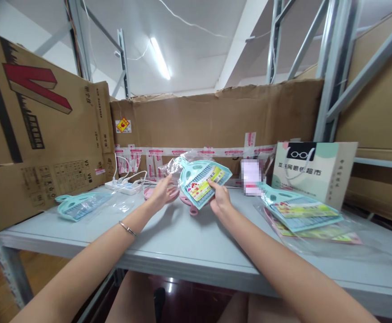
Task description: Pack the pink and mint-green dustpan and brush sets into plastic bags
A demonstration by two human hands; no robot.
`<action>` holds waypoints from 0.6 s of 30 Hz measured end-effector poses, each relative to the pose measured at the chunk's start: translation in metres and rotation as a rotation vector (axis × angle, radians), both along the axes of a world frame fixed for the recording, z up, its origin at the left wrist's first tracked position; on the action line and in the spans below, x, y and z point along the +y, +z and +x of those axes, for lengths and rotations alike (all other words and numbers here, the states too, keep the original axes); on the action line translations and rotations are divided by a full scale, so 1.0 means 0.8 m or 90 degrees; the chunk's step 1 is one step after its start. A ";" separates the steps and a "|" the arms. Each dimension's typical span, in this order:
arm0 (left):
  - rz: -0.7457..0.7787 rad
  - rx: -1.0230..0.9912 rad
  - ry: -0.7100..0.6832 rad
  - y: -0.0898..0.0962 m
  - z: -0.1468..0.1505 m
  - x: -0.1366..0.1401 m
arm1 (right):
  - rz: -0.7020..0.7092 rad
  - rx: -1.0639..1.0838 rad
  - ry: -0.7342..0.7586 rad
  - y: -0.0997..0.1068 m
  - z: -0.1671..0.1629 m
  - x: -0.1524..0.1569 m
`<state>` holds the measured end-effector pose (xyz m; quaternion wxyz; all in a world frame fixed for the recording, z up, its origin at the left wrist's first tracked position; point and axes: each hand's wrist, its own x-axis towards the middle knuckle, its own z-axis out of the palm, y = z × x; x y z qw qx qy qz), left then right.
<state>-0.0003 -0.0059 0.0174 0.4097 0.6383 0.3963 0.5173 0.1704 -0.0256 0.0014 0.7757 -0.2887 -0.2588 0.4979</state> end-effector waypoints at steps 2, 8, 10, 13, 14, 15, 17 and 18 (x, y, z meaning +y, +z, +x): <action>-0.113 -0.084 -0.192 -0.006 0.010 -0.009 | -0.007 0.006 0.000 0.000 -0.003 -0.002; -0.167 -0.123 -0.329 -0.024 0.030 -0.035 | -0.018 -0.018 0.012 -0.003 -0.011 -0.007; -0.155 -0.138 -0.315 -0.026 0.029 -0.031 | -0.018 -0.048 0.027 -0.005 -0.012 -0.008; -0.136 -0.132 -0.306 -0.026 0.022 -0.022 | -0.028 -0.073 0.019 -0.004 -0.010 -0.008; -0.126 -0.124 -0.303 -0.025 0.019 -0.020 | -0.045 -0.072 0.000 -0.004 -0.008 -0.008; -0.119 -0.113 -0.301 -0.024 0.017 -0.018 | -0.069 -0.071 -0.025 -0.003 -0.004 -0.007; -0.111 -0.088 -0.304 -0.022 0.012 -0.016 | -0.119 -0.095 -0.080 -0.002 0.006 -0.005; -0.108 -0.076 -0.305 -0.022 0.009 -0.015 | -0.137 -0.120 -0.101 -0.002 0.012 -0.004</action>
